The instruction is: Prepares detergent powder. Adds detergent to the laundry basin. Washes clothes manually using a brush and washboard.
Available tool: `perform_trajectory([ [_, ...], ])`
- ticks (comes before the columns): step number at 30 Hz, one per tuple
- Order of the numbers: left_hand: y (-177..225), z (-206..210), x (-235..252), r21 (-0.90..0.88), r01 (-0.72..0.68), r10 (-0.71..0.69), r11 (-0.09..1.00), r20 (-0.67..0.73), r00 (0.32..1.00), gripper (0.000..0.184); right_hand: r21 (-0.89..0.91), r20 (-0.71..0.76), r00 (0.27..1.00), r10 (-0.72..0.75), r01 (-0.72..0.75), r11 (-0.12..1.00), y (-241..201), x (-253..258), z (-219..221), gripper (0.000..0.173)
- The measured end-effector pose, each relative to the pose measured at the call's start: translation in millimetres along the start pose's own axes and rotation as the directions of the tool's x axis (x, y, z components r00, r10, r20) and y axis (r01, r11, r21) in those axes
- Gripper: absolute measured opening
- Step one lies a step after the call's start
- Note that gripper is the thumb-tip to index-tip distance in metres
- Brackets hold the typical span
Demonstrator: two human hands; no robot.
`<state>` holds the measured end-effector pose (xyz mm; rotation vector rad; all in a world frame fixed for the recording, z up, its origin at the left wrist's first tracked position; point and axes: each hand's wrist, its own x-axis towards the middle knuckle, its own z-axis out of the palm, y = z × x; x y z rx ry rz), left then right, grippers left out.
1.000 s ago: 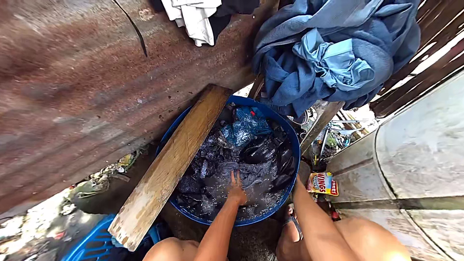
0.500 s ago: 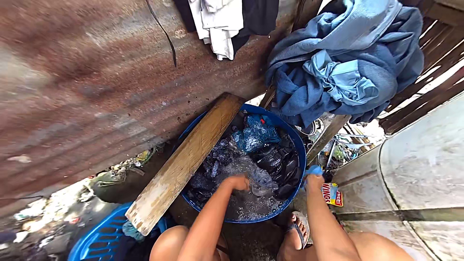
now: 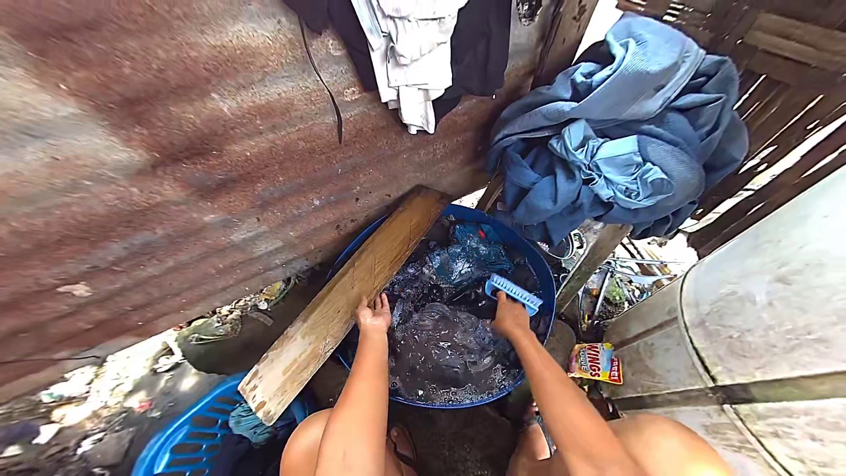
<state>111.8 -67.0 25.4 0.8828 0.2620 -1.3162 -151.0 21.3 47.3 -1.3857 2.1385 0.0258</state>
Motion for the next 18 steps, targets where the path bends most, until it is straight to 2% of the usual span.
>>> perform_trajectory([
  [2,1,-6,3,-0.04,-0.04,0.04,0.998,-0.018,0.999,0.047,-0.05,0.087,0.996,0.01,-0.006,0.999,-2,-7,12,0.08],
  [6,2,-30,-6,0.035,-0.079,0.079,0.996,-0.005,0.997,0.044,-0.118,0.194,0.98,0.034,-0.011,0.993,-1,-15,23,0.077],
  [11,13,-58,-35,0.253,-0.033,0.043,0.967,-0.034,0.998,0.043,-0.086,0.183,0.983,-0.008,0.024,0.996,10,-7,37,0.07],
  [13,14,-67,-43,0.341,0.0,0.012,0.94,-0.034,0.999,0.043,0.054,0.096,0.995,-0.006,0.001,0.999,17,-6,39,0.064],
  [15,16,-66,-49,0.388,0.019,-0.009,0.922,-0.027,1.0,0.041,0.302,-0.062,0.997,0.051,-0.03,0.953,18,-8,34,0.05],
  [18,19,-66,-53,0.421,0.056,-0.05,0.905,-0.025,0.998,0.039,0.67,-0.339,0.913,0.225,0.067,0.739,17,-7,25,0.032],
])
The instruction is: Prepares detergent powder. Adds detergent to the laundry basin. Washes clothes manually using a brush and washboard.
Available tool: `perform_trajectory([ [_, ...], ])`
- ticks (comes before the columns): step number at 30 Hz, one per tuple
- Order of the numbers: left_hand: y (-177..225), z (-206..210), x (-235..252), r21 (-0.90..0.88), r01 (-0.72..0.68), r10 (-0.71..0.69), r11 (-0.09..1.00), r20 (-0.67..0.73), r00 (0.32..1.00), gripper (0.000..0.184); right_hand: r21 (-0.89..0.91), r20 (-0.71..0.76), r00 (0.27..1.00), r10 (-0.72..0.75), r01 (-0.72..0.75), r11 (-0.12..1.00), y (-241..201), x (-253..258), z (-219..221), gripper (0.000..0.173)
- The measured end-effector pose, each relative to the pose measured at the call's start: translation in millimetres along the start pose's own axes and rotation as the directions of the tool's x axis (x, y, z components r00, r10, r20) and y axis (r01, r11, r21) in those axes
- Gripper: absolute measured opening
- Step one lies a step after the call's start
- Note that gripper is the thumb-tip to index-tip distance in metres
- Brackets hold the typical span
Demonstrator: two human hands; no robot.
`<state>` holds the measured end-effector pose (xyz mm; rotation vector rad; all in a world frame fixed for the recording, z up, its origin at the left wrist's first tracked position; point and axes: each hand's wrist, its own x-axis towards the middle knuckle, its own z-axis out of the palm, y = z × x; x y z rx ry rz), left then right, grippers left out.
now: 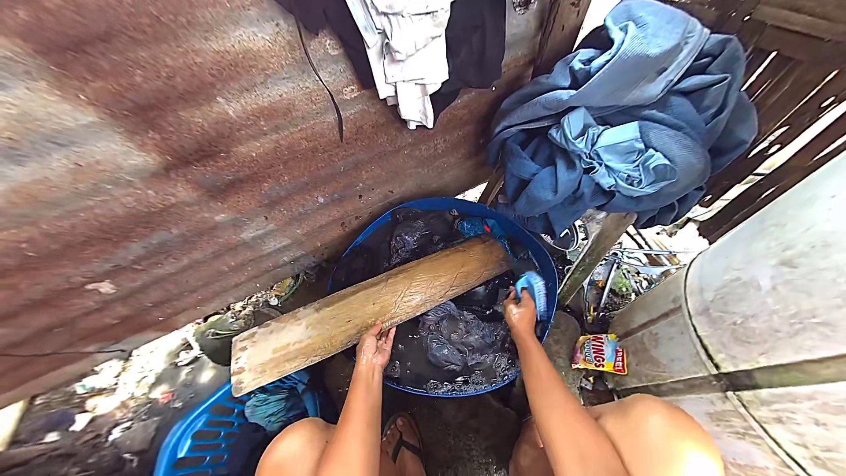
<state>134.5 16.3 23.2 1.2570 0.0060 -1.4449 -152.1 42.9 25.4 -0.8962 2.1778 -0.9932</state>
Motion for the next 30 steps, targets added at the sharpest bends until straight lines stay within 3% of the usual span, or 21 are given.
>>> perform_trajectory([
  [2,-4,-2,0,0.021,0.039,-0.039,0.999,0.019,0.999,0.039,0.249,-0.135,0.991,-0.006,0.04,0.968,-11,5,-8,0.033],
  [4,-10,-2,-1,0.024,0.063,-0.063,0.998,0.016,0.998,0.039,0.279,-0.108,0.992,-0.064,0.092,0.956,-21,9,-18,0.032],
  [6,-13,-2,-3,0.019,0.073,-0.073,0.997,0.011,0.997,0.038,0.103,0.067,0.992,-0.107,0.1,0.99,-36,6,-29,0.029],
  [8,-15,-2,-4,0.019,0.085,-0.085,0.996,0.009,0.996,0.037,-0.13,0.316,0.943,-0.106,0.153,0.98,-49,-2,-34,0.03],
  [11,-16,-4,-4,0.092,0.102,-0.103,0.991,0.012,0.995,0.039,-0.39,0.624,0.781,0.025,0.283,0.876,-51,-23,-13,0.041],
  [13,-21,1,-9,0.305,0.095,-0.113,0.948,0.042,0.993,0.042,-0.519,0.704,0.685,0.186,0.318,0.794,-49,-40,10,0.051],
  [15,-29,3,-22,0.642,0.005,-0.172,0.767,0.199,0.965,0.042,-0.629,0.683,0.659,0.315,0.311,0.712,-49,-56,32,0.056],
  [16,-33,5,-28,0.793,-0.114,-0.237,0.598,0.311,0.92,0.039,-0.668,0.658,0.664,0.356,0.296,0.683,-48,-61,41,0.055],
  [18,-43,14,-31,0.901,-0.395,-0.419,0.18,0.433,0.798,0.043,-0.691,0.628,0.68,0.379,0.262,0.674,-42,-63,57,0.054],
  [20,-58,25,-29,0.833,-0.516,-0.586,-0.201,0.32,0.745,0.071,-0.694,0.614,0.696,0.372,0.25,0.676,-33,-63,68,0.051],
  [22,-78,31,-23,0.734,-0.532,-0.631,-0.422,0.184,0.754,0.089,-0.702,0.59,0.727,0.352,0.246,0.668,-22,-64,75,0.047],
  [24,-92,34,-15,0.642,-0.552,-0.653,-0.531,0.104,0.75,0.076,-0.7,0.562,0.757,0.333,0.221,0.68,-13,-67,81,0.045],
  [26,-99,37,-14,0.577,-0.569,-0.672,-0.587,0.045,0.739,0.044,-0.716,0.543,0.774,0.326,0.223,0.661,-12,-68,81,0.042],
  [30,-82,50,-17,0.535,-0.598,-0.687,-0.597,0.044,0.725,0.04,-0.728,0.587,0.721,0.367,0.273,0.629,-42,-64,55,0.04],
])
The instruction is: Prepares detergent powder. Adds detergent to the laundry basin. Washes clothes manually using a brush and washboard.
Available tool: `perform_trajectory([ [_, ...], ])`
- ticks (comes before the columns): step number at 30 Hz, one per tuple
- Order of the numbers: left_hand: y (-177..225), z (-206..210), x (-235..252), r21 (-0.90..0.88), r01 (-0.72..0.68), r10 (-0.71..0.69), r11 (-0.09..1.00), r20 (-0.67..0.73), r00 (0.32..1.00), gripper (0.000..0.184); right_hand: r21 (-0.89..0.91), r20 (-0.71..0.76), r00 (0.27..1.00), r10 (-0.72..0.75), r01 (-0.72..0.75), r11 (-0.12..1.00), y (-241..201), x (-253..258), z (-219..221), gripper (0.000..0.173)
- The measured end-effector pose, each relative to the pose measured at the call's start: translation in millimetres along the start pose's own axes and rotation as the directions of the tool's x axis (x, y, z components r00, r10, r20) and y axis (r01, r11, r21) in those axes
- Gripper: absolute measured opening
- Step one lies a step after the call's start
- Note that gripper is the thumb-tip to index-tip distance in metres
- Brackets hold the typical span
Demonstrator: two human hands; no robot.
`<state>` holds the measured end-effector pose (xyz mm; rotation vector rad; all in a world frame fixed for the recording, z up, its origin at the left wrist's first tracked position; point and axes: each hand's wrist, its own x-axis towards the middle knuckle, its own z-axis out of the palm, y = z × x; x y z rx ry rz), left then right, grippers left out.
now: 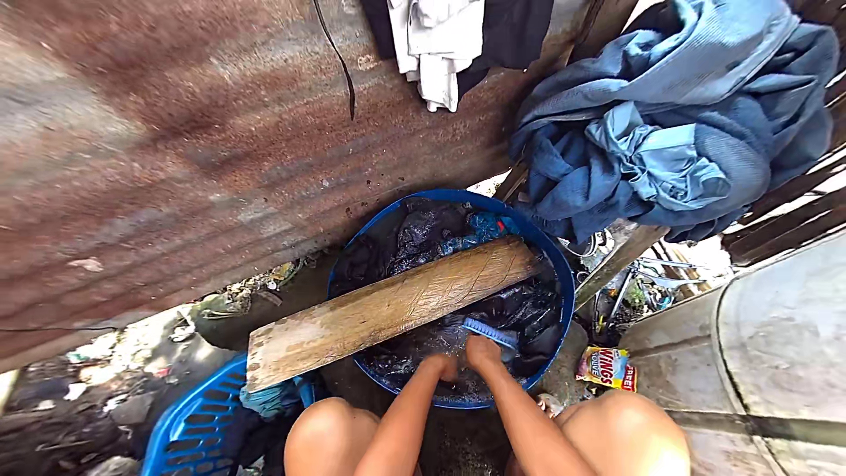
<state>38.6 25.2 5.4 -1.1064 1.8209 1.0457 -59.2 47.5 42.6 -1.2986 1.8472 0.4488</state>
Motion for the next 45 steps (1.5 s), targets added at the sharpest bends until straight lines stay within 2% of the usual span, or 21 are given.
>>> perform_trajectory([
  [2,-8,-9,-12,-0.124,-0.074,0.059,0.99,-0.116,0.991,0.047,0.038,-0.006,0.997,-0.071,0.071,0.997,3,-14,-29,0.043],
  [5,-19,-20,-40,-0.317,-0.241,0.151,0.917,-0.283,0.947,0.076,0.142,-0.155,0.954,-0.256,0.277,0.95,2,-49,-76,0.04],
  [7,-22,-26,-60,-0.414,-0.382,0.181,0.826,-0.447,0.876,0.068,0.182,-0.311,0.881,-0.356,0.423,0.888,4,-78,-100,0.033],
  [9,-23,-37,-84,-0.478,-0.53,0.214,0.701,-0.568,0.795,0.057,0.226,-0.514,0.753,-0.411,0.58,0.782,11,-102,-115,0.025],
  [11,-24,-52,-110,-0.493,-0.65,0.236,0.578,-0.662,0.711,0.046,0.273,-0.68,0.607,-0.411,0.73,0.627,20,-118,-130,0.019],
  [13,-26,-65,-132,-0.445,-0.725,0.218,0.525,-0.753,0.621,0.028,0.33,-0.768,0.507,-0.392,0.837,0.436,26,-126,-147,0.012],
  [14,-28,-70,-140,-0.402,-0.756,0.207,0.517,-0.798,0.566,0.022,0.369,-0.774,0.499,-0.39,0.856,0.362,29,-127,-157,0.013],
  [16,-31,-79,-156,-0.319,-0.793,0.159,0.52,-0.876,0.456,0.023,0.435,-0.733,0.549,-0.402,0.832,0.343,36,-126,-174,0.014],
  [19,-31,-96,-180,-0.244,-0.831,0.053,0.5,-0.949,0.31,0.023,0.454,-0.644,0.655,-0.396,0.743,0.492,52,-113,-182,0.01],
  [21,-30,-109,-184,-0.17,-0.843,0.083,0.51,-0.966,0.245,0.021,0.481,-0.603,0.715,-0.354,0.68,0.554,60,-98,-174,0.01],
  [25,-29,-122,-175,-0.138,-0.786,0.158,0.602,-0.945,0.287,0.018,0.577,-0.602,0.767,-0.222,0.61,0.544,63,-63,-157,0.015],
  [28,-31,-131,-171,-0.155,-0.748,0.159,0.646,-0.93,0.33,0.017,0.442,-0.744,0.648,-0.163,0.66,0.608,68,-62,-167,0.02],
  [31,-24,-137,-165,-0.151,-0.512,0.055,0.846,-0.929,0.365,0.025,0.33,-0.818,0.547,-0.179,0.7,0.634,67,-69,-173,0.022],
  [33,-8,-129,-153,-0.152,-0.374,-0.009,0.915,-0.934,0.357,0.042,0.443,-0.796,0.583,-0.163,0.745,0.499,58,-68,-168,0.015],
  [34,2,-119,-145,-0.148,-0.379,-0.007,0.914,-0.937,0.348,0.048,0.527,-0.771,0.619,-0.15,0.752,0.396,52,-68,-165,0.012],
  [35,14,-107,-133,-0.151,-0.403,0.012,0.903,-0.927,0.376,0.055,0.6,-0.739,0.66,-0.137,0.737,0.312,45,-68,-162,0.01],
  [38,48,-75,-83,-0.279,-0.479,0.054,0.832,-0.82,0.57,0.088,0.728,-0.65,0.745,-0.151,0.667,0.16,28,-75,-152,0.01],
  [39,53,-66,-65,-0.334,-0.499,0.027,0.8,-0.81,0.586,0.094,0.743,-0.642,0.749,-0.161,0.66,0.11,24,-82,-150,0.009],
  [41,55,-55,-37,-0.403,-0.508,-0.116,0.761,-0.855,0.505,0.088,0.712,-0.693,0.703,-0.157,0.702,0.003,20,-98,-149,0.005],
  [43,56,-59,-27,-0.411,-0.478,-0.221,0.776,-0.888,0.404,0.067,0.616,-0.785,0.604,-0.138,0.786,-0.059,22,-111,-155,0.002],
  [45,53,-67,-30,-0.392,-0.413,-0.201,0.822,-0.879,0.433,0.051,0.528,-0.848,0.522,-0.094,0.847,-0.061,28,-112,-159,0.004],
])
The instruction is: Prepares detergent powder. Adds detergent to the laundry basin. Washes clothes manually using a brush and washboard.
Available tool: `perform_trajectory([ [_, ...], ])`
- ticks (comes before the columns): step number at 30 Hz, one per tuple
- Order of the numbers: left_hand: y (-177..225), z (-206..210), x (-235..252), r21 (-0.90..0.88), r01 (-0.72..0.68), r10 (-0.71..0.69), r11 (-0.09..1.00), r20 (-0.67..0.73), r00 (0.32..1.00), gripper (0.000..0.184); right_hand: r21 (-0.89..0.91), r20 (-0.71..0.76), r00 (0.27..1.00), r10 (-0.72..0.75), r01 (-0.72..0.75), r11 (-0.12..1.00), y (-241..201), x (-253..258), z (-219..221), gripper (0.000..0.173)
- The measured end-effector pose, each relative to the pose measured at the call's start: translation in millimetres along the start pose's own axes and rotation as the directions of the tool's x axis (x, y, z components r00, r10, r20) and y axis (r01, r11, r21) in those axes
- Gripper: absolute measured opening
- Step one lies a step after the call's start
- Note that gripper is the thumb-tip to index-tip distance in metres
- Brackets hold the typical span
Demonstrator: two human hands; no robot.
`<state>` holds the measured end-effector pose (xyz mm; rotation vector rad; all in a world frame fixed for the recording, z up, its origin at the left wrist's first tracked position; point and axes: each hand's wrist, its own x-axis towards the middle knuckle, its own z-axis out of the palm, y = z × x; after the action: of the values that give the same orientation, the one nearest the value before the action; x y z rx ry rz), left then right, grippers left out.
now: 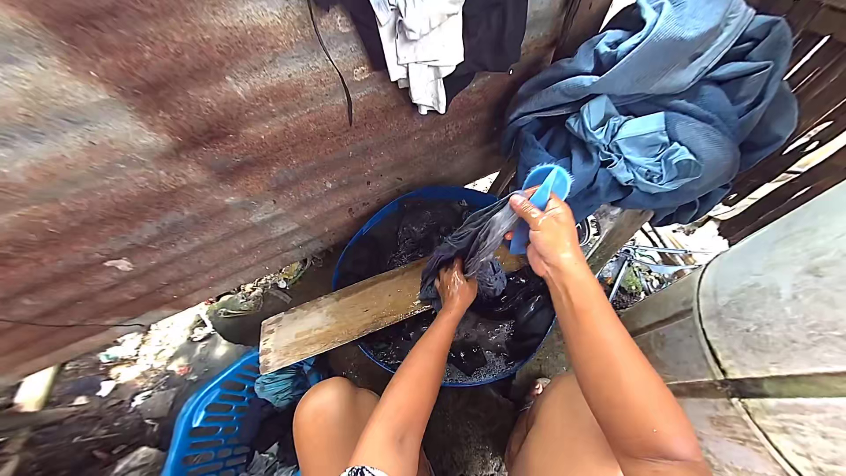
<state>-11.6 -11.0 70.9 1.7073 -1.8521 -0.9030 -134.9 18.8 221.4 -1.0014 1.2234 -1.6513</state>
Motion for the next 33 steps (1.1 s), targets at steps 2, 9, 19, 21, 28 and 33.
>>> perform_trajectory([
  [2,-4,-7,9,0.1,-0.024,0.007,0.995,0.172,0.985,0.049,-0.111,-0.035,0.998,-0.048,0.044,0.993,8,6,-11,0.002],
  [9,-11,-14,3,0.366,-0.165,-0.078,0.916,0.566,0.821,0.05,-0.731,0.125,0.97,0.207,-0.051,0.68,100,34,-54,0.032],
  [19,-66,-8,-44,0.555,-0.25,-0.351,0.793,0.753,0.557,0.046,-0.888,0.289,0.388,0.875,0.45,0.094,160,-38,-19,0.037],
  [21,-71,-2,-42,0.576,-0.235,-0.374,0.783,0.737,0.562,0.047,-0.89,0.229,0.402,0.886,0.456,0.023,172,-56,-13,0.036],
  [28,-82,17,-58,0.64,-0.208,-0.446,0.739,0.697,0.562,0.038,-0.894,0.175,0.372,0.912,0.447,-0.011,172,-60,-1,0.039],
  [33,-60,-25,-45,0.514,-0.256,-0.342,0.819,0.795,0.501,0.043,-0.867,0.296,0.517,0.803,-0.208,0.453,100,-21,-1,0.038],
])
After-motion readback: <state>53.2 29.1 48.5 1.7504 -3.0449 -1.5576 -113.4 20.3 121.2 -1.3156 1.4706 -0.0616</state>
